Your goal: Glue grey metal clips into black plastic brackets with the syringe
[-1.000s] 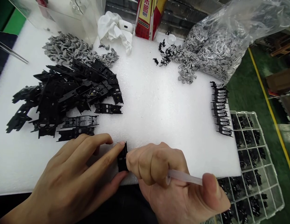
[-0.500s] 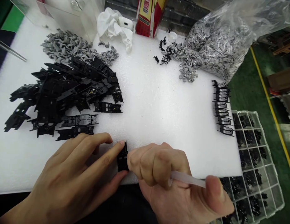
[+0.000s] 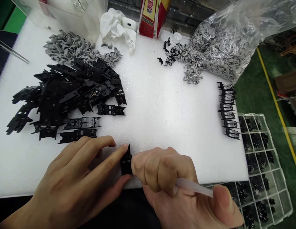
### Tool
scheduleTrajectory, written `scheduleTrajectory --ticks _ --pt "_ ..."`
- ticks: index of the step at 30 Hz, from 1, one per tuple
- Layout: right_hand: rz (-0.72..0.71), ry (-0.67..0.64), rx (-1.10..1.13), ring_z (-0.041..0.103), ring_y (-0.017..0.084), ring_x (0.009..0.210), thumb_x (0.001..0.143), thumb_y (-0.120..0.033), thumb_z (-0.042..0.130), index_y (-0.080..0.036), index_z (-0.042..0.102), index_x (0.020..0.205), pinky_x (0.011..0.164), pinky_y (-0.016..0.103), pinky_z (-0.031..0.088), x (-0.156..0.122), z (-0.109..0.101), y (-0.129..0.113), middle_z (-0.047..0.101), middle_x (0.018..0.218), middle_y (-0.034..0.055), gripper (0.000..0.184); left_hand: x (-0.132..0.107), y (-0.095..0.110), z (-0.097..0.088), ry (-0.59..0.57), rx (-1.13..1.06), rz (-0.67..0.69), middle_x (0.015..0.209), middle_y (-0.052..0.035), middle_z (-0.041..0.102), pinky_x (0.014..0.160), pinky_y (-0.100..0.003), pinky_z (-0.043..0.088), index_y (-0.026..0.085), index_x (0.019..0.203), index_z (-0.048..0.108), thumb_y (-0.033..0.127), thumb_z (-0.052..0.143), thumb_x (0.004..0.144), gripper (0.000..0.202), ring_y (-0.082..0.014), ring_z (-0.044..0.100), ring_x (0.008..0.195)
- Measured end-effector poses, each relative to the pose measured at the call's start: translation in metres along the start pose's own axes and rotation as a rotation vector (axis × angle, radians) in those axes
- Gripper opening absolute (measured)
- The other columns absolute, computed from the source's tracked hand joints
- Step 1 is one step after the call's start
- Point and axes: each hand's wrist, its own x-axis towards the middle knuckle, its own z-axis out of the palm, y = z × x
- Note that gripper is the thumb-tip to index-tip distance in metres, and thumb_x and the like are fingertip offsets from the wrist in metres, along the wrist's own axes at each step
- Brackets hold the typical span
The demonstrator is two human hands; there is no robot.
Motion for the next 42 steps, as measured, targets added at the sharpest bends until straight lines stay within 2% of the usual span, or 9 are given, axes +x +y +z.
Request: scheduleTrajectory --ticks 7,11,19,22,25,27,31,37,42 --pt "-0.027 -0.012 -0.022 0.045 0.017 0.06 0.096 -0.067 0.061 -0.023 0.03 0.063 0.062 0.041 0.041 -0.001 -0.001 0.002 0.036 0.059 -0.0028 0.063 0.0 0.001 -0.001 0.003 -0.018 0.005 0.119 -0.0196 0.066 0.071 -0.047 0.056 0.006 0.131 0.068 0.029 0.072 0.096 0.042 -0.0297 0.06 0.092" --pt "0.019 0.006 -0.047 0.044 0.017 0.06 0.095 -0.069 0.061 -0.023 0.028 0.063 0.063 0.041 0.043 -0.001 0.0 -0.001 0.034 0.058 -0.0031 0.066 -0.002 0.001 -0.001 -0.011 -0.024 0.0 0.121 -0.0202 0.066 0.072 -0.049 0.056 0.006 0.132 0.067 0.027 0.075 0.095 0.044 -0.0306 0.06 0.094" --pt "0.053 -0.034 -0.131 0.047 0.018 0.063 0.097 -0.073 0.054 -0.022 0.037 0.065 0.064 0.043 0.045 0.002 0.003 -0.009 0.038 0.061 -0.002 0.062 0.002 0.0 -0.001 -0.008 -0.021 0.004 0.12 -0.0202 0.065 0.071 -0.048 0.055 0.005 0.132 0.068 0.027 0.073 0.096 0.042 -0.0301 0.059 0.094" --pt "0.126 -0.092 -0.237 0.042 0.016 0.057 0.098 -0.061 0.064 -0.021 0.038 0.06 0.06 0.039 0.04 0.004 0.009 -0.01 0.037 0.056 -0.0025 0.06 0.001 0.001 -0.002 -0.015 -0.02 -0.001 0.122 -0.0209 0.066 0.072 -0.048 0.055 0.005 0.132 0.068 0.028 0.071 0.097 0.041 -0.0305 0.06 0.094" --pt "0.028 0.011 -0.157 0.036 0.015 0.054 0.1 -0.05 0.065 -0.022 0.031 0.058 0.059 0.04 0.038 0.0 0.01 -0.004 0.032 0.053 -0.0031 0.061 0.001 0.002 -0.002 -0.01 -0.023 -0.009 0.12 -0.0207 0.067 0.071 -0.047 0.055 0.004 0.131 0.069 0.03 0.07 0.097 0.042 -0.0297 0.059 0.092" --pt "-0.053 0.078 -0.091 0.04 0.017 0.057 0.103 -0.059 0.055 -0.023 0.029 0.061 0.06 0.042 0.04 -0.006 0.006 0.002 0.033 0.056 -0.0024 0.062 0.002 0.002 -0.002 -0.006 -0.029 -0.016 0.118 -0.0203 0.067 0.07 -0.047 0.054 0.004 0.129 0.07 0.03 0.071 0.097 0.041 -0.0293 0.059 0.091" --pt "-0.168 0.046 -0.091 0.044 0.018 0.06 0.101 -0.069 0.049 -0.024 0.034 0.066 0.058 0.043 0.04 -0.013 -0.001 0.008 0.035 0.06 -0.0022 0.058 0.004 0.003 -0.002 -0.013 -0.028 -0.028 0.119 -0.0201 0.067 0.07 -0.047 0.055 0.004 0.128 0.071 0.031 0.071 0.097 0.041 -0.0299 0.06 0.091" --pt "-0.101 -0.042 -0.19 0.048 0.021 0.063 0.104 -0.067 0.039 -0.023 0.04 0.07 0.06 0.047 0.044 -0.009 0.0 0.0 0.038 0.061 -0.0005 0.055 0.006 0.003 -0.001 -0.001 -0.031 -0.021 0.116 -0.0196 0.067 0.069 -0.047 0.054 0.003 0.127 0.071 0.031 0.069 0.097 0.041 -0.0299 0.06 0.09" --pt "-0.127 0.043 -0.142 0.044 0.018 0.059 0.1 -0.075 0.046 -0.023 0.036 0.065 0.06 0.043 0.043 -0.007 0.003 0.002 0.036 0.058 -0.0019 0.064 0.004 0.004 0.0 -0.002 -0.02 -0.023 0.118 -0.0198 0.067 0.072 -0.047 0.054 0.004 0.128 0.07 0.032 0.07 0.098 0.041 -0.0302 0.06 0.093"
